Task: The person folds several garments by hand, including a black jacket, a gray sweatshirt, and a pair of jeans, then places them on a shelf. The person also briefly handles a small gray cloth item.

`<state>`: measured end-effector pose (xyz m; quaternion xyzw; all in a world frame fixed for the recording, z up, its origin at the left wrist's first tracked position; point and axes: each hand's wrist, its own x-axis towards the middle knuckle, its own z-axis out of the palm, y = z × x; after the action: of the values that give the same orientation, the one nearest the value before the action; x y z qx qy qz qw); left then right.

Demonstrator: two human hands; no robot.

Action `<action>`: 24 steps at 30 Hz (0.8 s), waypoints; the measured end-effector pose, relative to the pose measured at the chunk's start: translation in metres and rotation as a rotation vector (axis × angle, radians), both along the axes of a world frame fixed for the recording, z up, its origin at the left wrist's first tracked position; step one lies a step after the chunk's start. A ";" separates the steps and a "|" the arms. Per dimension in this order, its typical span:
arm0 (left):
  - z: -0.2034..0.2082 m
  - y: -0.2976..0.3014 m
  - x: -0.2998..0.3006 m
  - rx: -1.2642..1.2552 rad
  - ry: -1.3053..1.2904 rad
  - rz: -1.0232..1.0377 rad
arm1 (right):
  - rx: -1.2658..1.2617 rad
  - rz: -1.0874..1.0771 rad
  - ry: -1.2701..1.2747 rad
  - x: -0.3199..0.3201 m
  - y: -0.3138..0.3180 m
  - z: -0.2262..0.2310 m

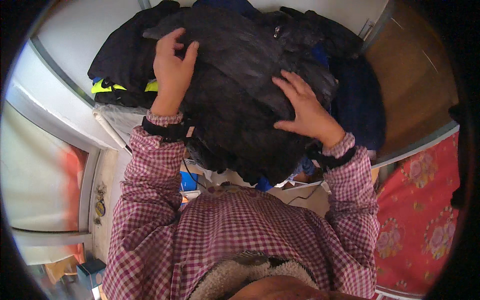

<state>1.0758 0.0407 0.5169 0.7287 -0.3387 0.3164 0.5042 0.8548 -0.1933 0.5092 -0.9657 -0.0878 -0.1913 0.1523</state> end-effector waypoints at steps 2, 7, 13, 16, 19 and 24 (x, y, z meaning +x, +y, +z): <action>-0.001 0.009 0.002 0.213 -0.256 0.039 | -0.218 -0.083 0.011 -0.011 0.000 -0.006; 0.015 0.018 -0.005 0.527 -0.697 0.198 | -0.183 -0.164 0.008 -0.029 -0.008 -0.005; 0.008 0.036 -0.018 0.454 -1.023 0.115 | -0.259 -0.206 0.003 -0.045 -0.023 -0.005; -0.015 0.044 -0.015 0.732 -0.765 -0.087 | -0.318 -0.200 0.038 -0.051 -0.034 -0.009; -0.027 0.048 -0.001 0.511 -0.435 -0.164 | -0.278 -0.154 0.108 -0.054 -0.044 -0.014; -0.008 0.046 0.028 0.221 -0.033 0.189 | 0.056 -0.081 0.084 -0.050 -0.064 -0.007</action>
<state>1.1042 0.0868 0.5084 0.8030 -0.3096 0.3351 0.3835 0.8045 -0.2577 0.5020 -0.9710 -0.0367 -0.1591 0.1747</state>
